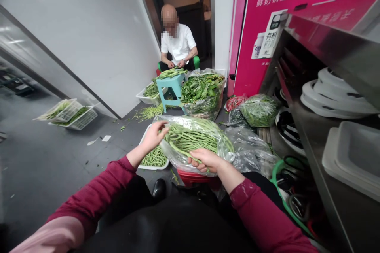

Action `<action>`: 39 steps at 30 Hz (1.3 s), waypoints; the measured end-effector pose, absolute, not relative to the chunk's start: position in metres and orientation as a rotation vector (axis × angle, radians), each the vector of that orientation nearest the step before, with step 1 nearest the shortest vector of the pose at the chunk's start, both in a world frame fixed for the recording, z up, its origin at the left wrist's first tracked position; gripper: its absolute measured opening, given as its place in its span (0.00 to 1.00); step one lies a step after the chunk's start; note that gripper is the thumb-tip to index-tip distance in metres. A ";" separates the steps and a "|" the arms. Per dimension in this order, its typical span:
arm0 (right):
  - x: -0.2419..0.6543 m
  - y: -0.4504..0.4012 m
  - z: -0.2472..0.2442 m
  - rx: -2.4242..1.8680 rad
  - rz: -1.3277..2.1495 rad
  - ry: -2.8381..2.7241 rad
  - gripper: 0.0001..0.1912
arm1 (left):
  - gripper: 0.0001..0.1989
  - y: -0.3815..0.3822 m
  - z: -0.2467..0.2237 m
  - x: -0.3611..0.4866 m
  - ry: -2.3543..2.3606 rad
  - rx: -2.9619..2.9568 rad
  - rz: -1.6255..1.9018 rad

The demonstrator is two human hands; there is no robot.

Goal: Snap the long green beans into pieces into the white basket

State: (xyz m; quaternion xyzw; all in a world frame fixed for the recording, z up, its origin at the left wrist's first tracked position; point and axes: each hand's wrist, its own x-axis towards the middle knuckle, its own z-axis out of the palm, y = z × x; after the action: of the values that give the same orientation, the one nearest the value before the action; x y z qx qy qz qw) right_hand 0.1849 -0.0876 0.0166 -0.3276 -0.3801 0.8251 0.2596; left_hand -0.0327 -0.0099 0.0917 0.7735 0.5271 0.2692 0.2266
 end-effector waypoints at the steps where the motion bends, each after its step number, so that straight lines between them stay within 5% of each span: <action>1: 0.185 -0.089 0.018 -0.874 2.244 -1.011 0.19 | 0.23 -0.006 0.092 -0.037 1.498 1.892 0.753; 5: 0.183 -0.093 0.023 -0.793 2.281 -0.946 0.18 | 0.21 -0.002 0.081 -0.038 1.176 1.186 0.544; 11: 0.184 -0.097 0.020 -0.703 2.328 -0.944 0.15 | 0.15 0.004 0.078 -0.024 0.972 0.961 0.703; 17: 0.182 -0.090 0.010 -0.904 2.192 -0.837 0.17 | 0.04 -0.009 0.092 -0.032 1.138 1.216 0.903; 26: 0.177 -0.061 -0.012 -1.184 1.748 -0.300 0.18 | 0.04 -0.075 0.110 -0.015 1.193 1.837 0.948; 33: 0.169 -0.085 0.005 -0.749 2.357 -0.823 0.19 | 0.07 -0.055 0.094 -0.005 1.027 1.358 0.565; 39: 0.176 -0.091 0.009 -0.801 2.255 -1.197 0.15 | 0.07 -0.041 0.074 -0.003 0.962 1.063 0.473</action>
State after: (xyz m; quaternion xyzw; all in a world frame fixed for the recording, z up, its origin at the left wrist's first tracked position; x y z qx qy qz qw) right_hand 0.1761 -0.0914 0.0095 -0.2912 -0.4354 0.8200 0.2308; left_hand -0.0031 -0.0411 0.0738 0.4825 0.4364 0.2147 0.7285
